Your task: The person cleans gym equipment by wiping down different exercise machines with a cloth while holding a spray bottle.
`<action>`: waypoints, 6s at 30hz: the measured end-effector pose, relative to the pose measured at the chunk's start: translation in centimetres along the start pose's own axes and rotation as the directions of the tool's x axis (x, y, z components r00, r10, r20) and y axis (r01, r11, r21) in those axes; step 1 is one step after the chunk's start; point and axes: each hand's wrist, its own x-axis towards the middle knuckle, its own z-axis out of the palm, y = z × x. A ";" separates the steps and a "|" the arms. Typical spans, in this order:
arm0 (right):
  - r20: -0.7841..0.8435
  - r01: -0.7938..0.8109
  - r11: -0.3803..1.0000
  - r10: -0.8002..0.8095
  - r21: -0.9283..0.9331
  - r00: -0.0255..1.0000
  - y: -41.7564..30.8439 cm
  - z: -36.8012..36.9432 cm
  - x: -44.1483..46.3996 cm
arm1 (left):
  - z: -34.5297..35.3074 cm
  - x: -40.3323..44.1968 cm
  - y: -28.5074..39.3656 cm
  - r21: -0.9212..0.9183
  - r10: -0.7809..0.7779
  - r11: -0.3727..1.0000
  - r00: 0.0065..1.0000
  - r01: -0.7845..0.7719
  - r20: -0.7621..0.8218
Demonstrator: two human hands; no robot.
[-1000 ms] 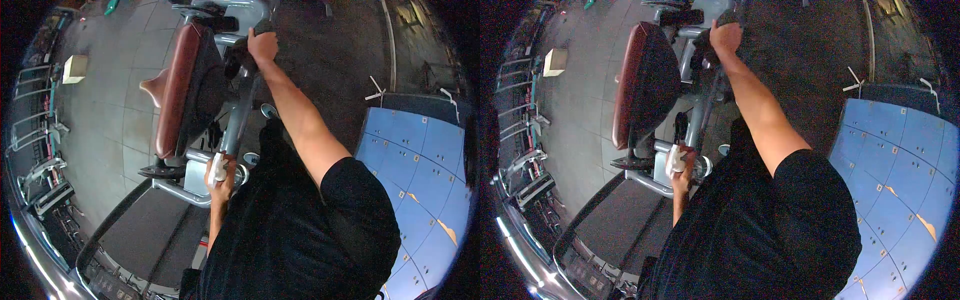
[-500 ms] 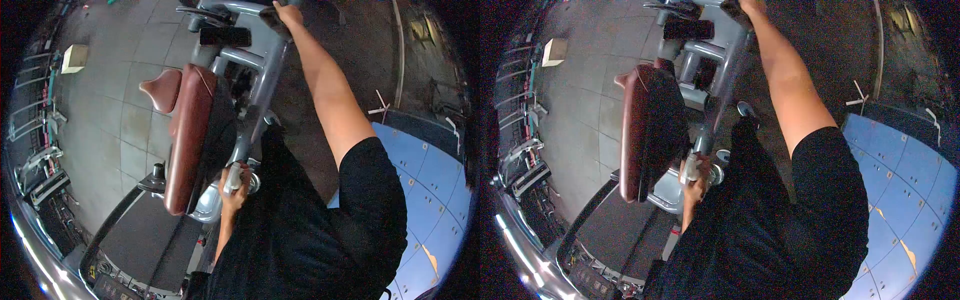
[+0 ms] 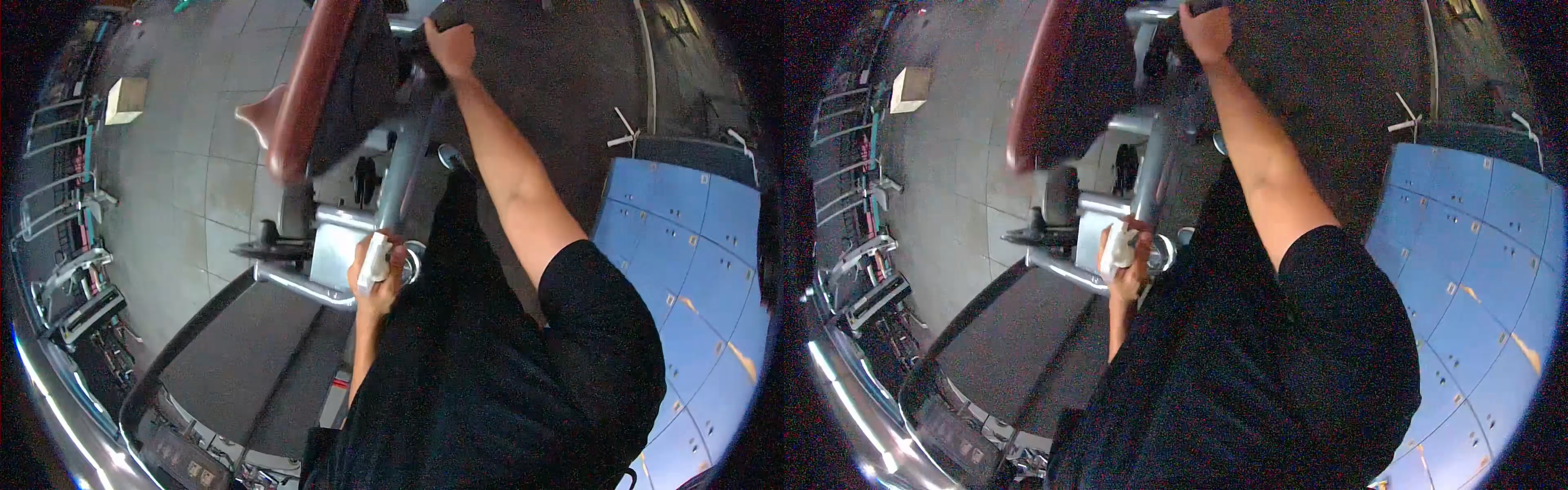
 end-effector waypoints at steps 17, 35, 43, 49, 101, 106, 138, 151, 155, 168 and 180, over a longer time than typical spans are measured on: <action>-0.007 0.120 0.992 -0.121 -0.022 0.993 -1.3 -8.3 -30.1 | -7.3 -5.0 -1.5 -0.013 -0.039 0.999 0.999 0.039 -0.014; -0.031 0.090 0.945 -0.105 -0.315 0.994 -2.1 2.5 9.3 | -3.7 2.9 -1.8 0.264 -0.309 0.922 0.949 0.282 0.068; 0.150 0.063 0.964 -0.024 -0.259 0.988 -4.0 5.1 18.9 | -0.7 3.6 -1.3 0.348 -0.236 0.926 0.945 0.147 0.227; 0.122 0.150 0.960 -0.124 -0.237 0.985 -2.5 5.6 18.1 | 0.0 2.7 0.8 0.528 -0.744 0.587 0.666 0.614 0.053; 0.175 -0.041 0.965 0.088 -0.259 0.981 -4.6 2.8 16.4 | 1.9 4.2 4.4 0.207 0.060 0.977 0.997 -0.051 -0.040; -0.224 0.067 0.910 -0.170 -0.408 0.960 0.2 4.8 8.1 | -1.0 0.9 3.0 0.219 0.178 0.960 0.984 -0.176 0.009; 0.019 -0.009 0.975 0.013 -0.224 1.000 -2.7 -0.5 1.5 | -3.4 2.7 0.1 0.137 0.102 0.985 0.995 -0.103 0.018; 0.173 -0.006 0.956 0.059 -0.292 0.983 -4.1 4.1 18.6 | 2.7 6.3 3.8 0.227 0.205 0.955 0.978 -0.190 -0.046; 0.110 0.156 0.937 -0.127 -0.313 0.986 -3.4 3.5 16.5 | 1.6 2.7 3.2 0.118 0.111 0.988 0.988 -0.099 -0.108; 0.037 0.317 0.939 -0.315 -0.138 0.949 -1.2 -9.1 -28.5 | -8.3 -4.6 1.4 0.136 0.229 0.963 0.972 -0.233 0.044; 0.045 0.149 0.981 -0.145 -0.124 0.988 -2.0 -9.1 -30.1 | -10.1 -2.0 0.0 0.075 0.191 0.978 0.980 -0.195 0.057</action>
